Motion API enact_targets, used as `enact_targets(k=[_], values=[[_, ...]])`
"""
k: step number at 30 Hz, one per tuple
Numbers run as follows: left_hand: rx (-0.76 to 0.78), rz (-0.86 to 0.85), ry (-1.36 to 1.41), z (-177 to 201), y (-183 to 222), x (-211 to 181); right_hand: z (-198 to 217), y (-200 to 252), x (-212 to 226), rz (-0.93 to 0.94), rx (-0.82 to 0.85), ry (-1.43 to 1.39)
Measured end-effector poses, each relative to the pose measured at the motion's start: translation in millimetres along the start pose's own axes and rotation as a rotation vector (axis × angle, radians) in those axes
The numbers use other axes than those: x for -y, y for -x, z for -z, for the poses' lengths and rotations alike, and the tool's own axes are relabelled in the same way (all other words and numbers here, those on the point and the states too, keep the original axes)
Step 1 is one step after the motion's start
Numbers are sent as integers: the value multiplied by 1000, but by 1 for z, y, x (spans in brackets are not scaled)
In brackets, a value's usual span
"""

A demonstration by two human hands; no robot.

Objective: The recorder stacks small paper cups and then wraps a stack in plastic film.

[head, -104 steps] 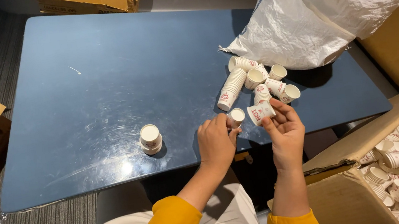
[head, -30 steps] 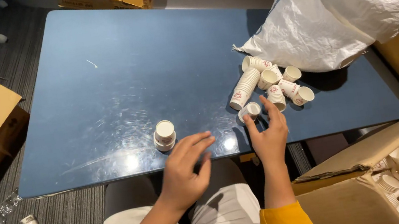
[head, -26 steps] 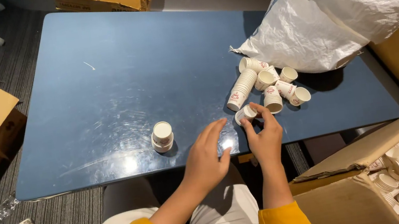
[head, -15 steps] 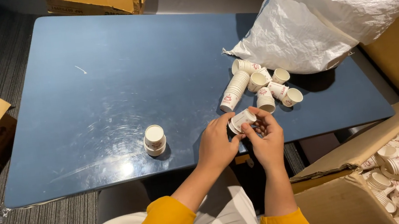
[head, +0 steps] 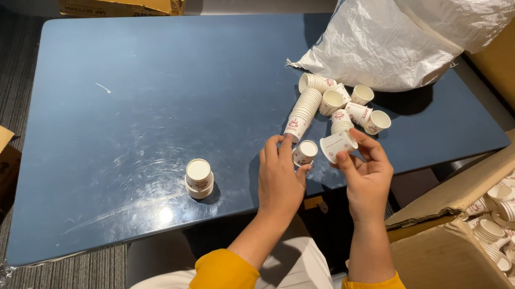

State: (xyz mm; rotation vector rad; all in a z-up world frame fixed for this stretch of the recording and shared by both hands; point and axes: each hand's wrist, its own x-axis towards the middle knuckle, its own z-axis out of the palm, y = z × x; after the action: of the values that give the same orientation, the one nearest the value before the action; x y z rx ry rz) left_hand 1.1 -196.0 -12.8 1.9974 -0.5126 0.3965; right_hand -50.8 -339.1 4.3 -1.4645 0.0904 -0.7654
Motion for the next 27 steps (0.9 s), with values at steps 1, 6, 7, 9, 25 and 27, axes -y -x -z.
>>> enact_targets(k=[1,6,7,9,25,27], values=[[-6,-1,0,2,4,2,0,2,-1,3,5,-1],[-95,-72,514,55,15,-19,-15,15,-7,-15,148,-57],[-99,-67,507,68,13,-22,-22,20,-5,-20,154,-62],[22,-139,473,97,9,-27,-38,27,-1,21,164,-31],[-134,-102,255,199,17,26,-159,43,17,400,425,286],[-118,-98,261,201,16,29,-163,43,18,381,452,266]])
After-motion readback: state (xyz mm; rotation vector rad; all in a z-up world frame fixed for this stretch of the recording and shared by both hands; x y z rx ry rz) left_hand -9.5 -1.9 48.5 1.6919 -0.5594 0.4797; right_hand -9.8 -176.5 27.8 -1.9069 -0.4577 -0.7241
